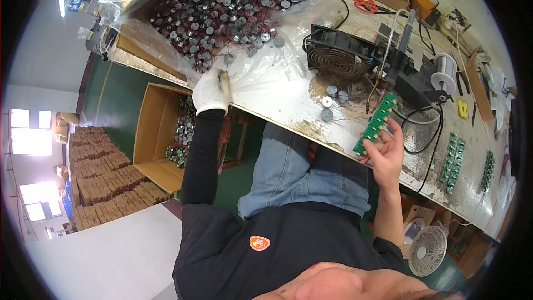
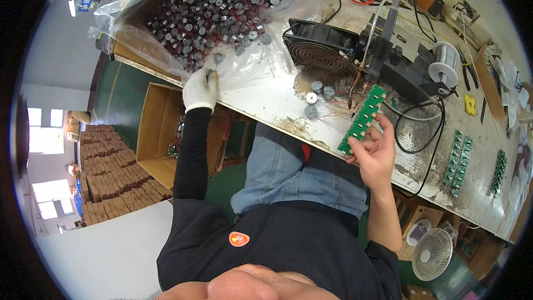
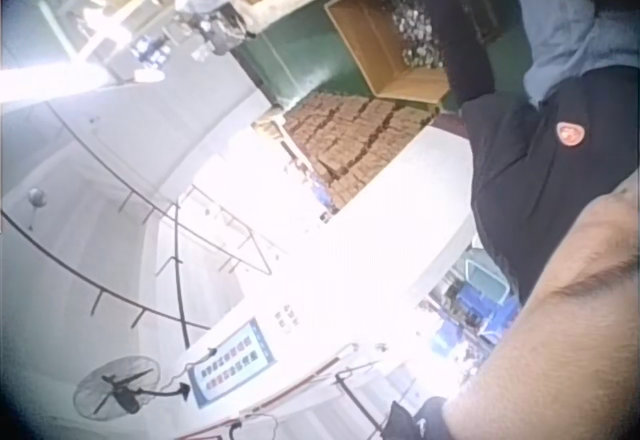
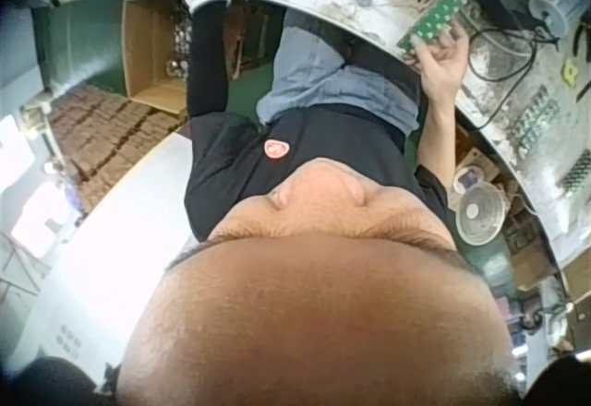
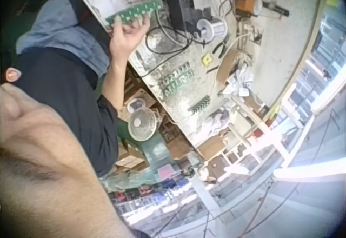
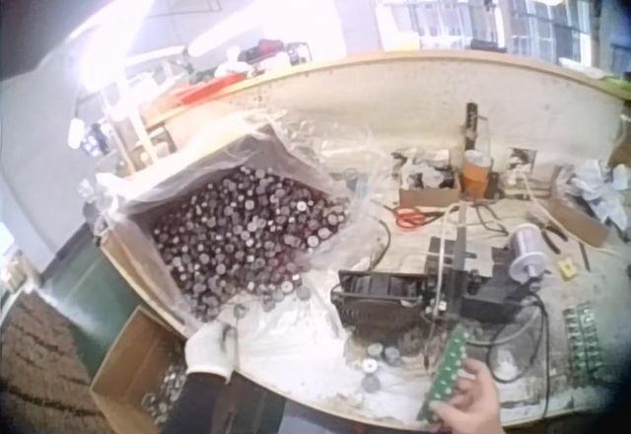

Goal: Soldering electronic components onto a printed circuit board at an assembly station.

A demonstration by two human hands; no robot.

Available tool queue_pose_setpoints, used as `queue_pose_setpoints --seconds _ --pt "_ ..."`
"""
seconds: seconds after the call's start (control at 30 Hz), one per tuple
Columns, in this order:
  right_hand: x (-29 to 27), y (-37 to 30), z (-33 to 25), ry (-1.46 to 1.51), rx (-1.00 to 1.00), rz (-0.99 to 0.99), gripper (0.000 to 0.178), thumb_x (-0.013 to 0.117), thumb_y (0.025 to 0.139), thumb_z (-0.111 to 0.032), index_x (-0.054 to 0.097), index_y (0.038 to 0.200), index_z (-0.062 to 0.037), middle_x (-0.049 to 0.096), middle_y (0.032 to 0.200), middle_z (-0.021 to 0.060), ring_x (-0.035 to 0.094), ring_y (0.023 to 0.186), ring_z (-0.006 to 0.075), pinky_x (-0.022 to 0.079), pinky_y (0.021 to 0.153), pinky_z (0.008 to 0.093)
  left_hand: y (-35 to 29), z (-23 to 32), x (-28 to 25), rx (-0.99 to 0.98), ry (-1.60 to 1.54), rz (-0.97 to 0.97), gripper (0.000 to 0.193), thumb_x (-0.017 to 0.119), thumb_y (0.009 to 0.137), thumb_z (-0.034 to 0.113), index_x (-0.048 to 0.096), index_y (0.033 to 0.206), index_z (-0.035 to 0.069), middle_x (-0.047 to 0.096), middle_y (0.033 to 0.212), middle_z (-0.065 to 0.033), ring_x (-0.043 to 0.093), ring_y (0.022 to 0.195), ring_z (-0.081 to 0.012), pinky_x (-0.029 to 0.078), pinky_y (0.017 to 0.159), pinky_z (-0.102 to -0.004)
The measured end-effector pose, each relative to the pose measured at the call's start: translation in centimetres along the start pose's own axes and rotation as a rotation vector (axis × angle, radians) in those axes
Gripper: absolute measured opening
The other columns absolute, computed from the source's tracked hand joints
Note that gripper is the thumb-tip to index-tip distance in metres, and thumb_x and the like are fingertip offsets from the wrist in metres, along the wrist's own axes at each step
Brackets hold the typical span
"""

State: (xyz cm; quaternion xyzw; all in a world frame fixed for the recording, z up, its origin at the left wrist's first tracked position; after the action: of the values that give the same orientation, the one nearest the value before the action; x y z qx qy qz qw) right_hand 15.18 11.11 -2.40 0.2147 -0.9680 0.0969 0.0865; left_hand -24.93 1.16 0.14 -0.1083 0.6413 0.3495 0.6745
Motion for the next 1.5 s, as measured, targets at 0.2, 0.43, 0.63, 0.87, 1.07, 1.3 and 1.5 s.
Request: queue_pose_setpoints --seconds 0.2,0.43,0.63,0.87,1.07,1.3,1.5 --pt "-0.2 0.0 0.2 -0.004 0.003 0.010 0.060 0.060 0.083 0.008 0.027 0.132 0.0004 0.060 0.099 0.0140 0.060 0.063 0.0101 0.051 0.049 0.0209 -1.2 0.4 -2.2 -0.078 -0.375 0.072 0.024 0.064 0.084 0.027 0.064 0.087 0.003 0.064 0.082 -0.0178 0.063 0.080 -0.0357 0.048 0.072 -0.0399" --pt "-0.1 0.0 0.1 -0.015 0.003 0.004 0.061 0.060 0.083 0.008 0.026 0.132 0.0004 0.060 0.100 0.0145 0.060 0.064 0.0099 0.051 0.049 0.0205 -1.1 2.4 -2.5 -0.050 -0.367 -0.143 0.034 0.071 0.082 0.028 0.065 0.093 -0.003 0.065 0.098 -0.0133 0.062 0.085 -0.0201 0.048 0.076 -0.0304" --pt "-0.2 0.0 0.2 0.006 0.010 0.010 0.063 0.061 0.083 0.008 0.026 0.134 -0.0009 0.060 0.102 0.0145 0.060 0.066 0.0094 0.051 0.049 0.0200 -2.4 2.5 -5.7 0.088 -0.893 0.434 0.069 0.080 0.075 0.016 0.043 0.131 -0.002 0.050 0.122 -0.0134 0.055 0.111 -0.0246 0.046 0.095 -0.0364" --pt "0.1 0.1 0.0 0.002 0.013 -0.004 0.062 0.061 0.083 0.008 0.027 0.134 -0.0015 0.060 0.102 0.0144 0.060 0.065 0.0094 0.051 0.049 0.0200 -4.5 6.4 -5.5 0.270 -0.302 0.337 0.034 0.079 0.070 0.018 0.058 0.092 0.003 0.059 0.108 -0.0130 0.062 0.075 -0.0227 0.051 0.064 -0.0298" --pt "-0.1 -0.1 0.0 -0.017 0.008 0.008 0.061 0.060 0.083 0.008 0.026 0.132 0.0002 0.060 0.100 0.0148 0.060 0.062 0.0104 0.051 0.048 0.0210 0.6 6.6 -0.3 -0.060 -0.047 -0.197 0.032 0.070 0.078 0.029 0.058 0.096 0.006 0.065 0.091 -0.0163 0.064 0.085 -0.0344 0.050 0.074 -0.0418" --pt "0.1 -0.1 0.2 0.018 0.018 -0.002 0.062 0.060 0.083 0.007 0.025 0.134 -0.0002 0.060 0.102 0.0143 0.060 0.065 0.0097 0.051 0.049 0.0208 0.4 4.8 0.1 0.027 -0.331 0.075 0.017 0.064 0.078 0.012 0.058 0.091 0.004 0.065 0.078 -0.0165 0.065 0.072 -0.0320 0.050 0.066 -0.0399" --pt "-0.4 0.1 0.4 -0.008 0.015 0.003 0.062 0.061 0.083 0.007 0.026 0.134 -0.0004 0.060 0.102 0.0142 0.060 0.065 0.0091 0.051 0.049 0.0204 -0.6 5.7 1.7 -0.320 -1.281 -0.248 0.023 0.062 0.086 0.007 0.057 0.105 -0.006 0.064 0.082 -0.0074 0.056 0.059 -0.0095 0.043 0.051 -0.0211"
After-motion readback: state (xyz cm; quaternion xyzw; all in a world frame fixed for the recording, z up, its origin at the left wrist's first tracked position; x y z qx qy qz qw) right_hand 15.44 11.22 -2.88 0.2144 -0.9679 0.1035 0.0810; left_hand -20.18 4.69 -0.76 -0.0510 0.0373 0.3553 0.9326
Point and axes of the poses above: each hand's wrist, its own y-axis towards the middle knuckle, its own x-axis out of the palm, z = x × y, the point moved 7 cm from there along y, towards the middle knuckle
